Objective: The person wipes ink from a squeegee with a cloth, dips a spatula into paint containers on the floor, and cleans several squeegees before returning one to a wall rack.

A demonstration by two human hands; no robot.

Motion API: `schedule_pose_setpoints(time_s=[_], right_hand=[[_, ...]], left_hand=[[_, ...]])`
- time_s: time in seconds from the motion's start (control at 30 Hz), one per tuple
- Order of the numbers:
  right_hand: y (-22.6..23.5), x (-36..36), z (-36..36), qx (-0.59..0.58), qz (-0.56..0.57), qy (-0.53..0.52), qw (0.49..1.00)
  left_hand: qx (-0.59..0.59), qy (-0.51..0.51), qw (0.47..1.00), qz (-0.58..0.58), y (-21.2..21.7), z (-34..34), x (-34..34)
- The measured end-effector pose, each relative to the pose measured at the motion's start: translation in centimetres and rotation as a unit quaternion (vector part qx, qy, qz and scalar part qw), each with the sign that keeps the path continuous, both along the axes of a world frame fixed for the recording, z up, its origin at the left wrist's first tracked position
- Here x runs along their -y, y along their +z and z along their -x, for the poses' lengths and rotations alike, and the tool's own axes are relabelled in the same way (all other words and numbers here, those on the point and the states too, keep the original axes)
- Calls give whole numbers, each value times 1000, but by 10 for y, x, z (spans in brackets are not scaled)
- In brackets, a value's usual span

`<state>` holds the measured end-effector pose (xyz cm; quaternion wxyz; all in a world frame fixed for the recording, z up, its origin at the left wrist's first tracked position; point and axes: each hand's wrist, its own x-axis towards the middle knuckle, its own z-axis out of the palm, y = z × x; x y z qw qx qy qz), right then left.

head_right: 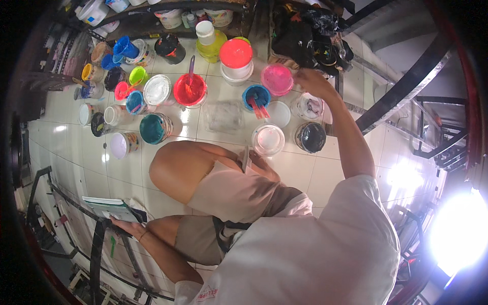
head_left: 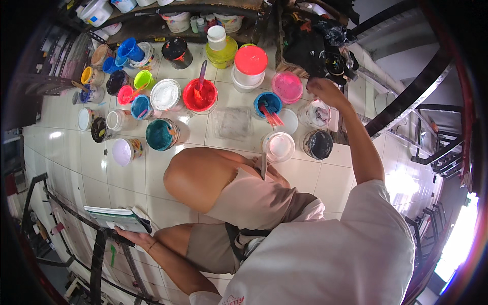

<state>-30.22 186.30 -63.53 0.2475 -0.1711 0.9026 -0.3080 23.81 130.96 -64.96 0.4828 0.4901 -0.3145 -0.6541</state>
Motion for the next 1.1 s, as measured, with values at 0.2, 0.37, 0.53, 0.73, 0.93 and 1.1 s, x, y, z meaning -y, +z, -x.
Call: schedule_pose_setpoints(time_s=[0.2,0.37,0.53,0.73,0.93,1.1], right_hand=[[-40,-64,-96,409,-257,129,866],[-79,-46,-193,470,-205,46,857],[-103,-25,-236,479,-15,-206,853],[-133,-17,-254,490,210,-376,758],[-145,-16,-260,454,241,-412,753],[-164,-20,-254,451,275,-411,743]], left_hand=[[-14,8,1000,-4,17,11,-9],[9,-10,1000,27,-5,-12,7],[28,7,1000,9,9,20,-11],[66,20,998,9,4,19,-6],[81,15,997,-15,-5,12,-4],[-3,1,1000,-19,-6,14,-4]])
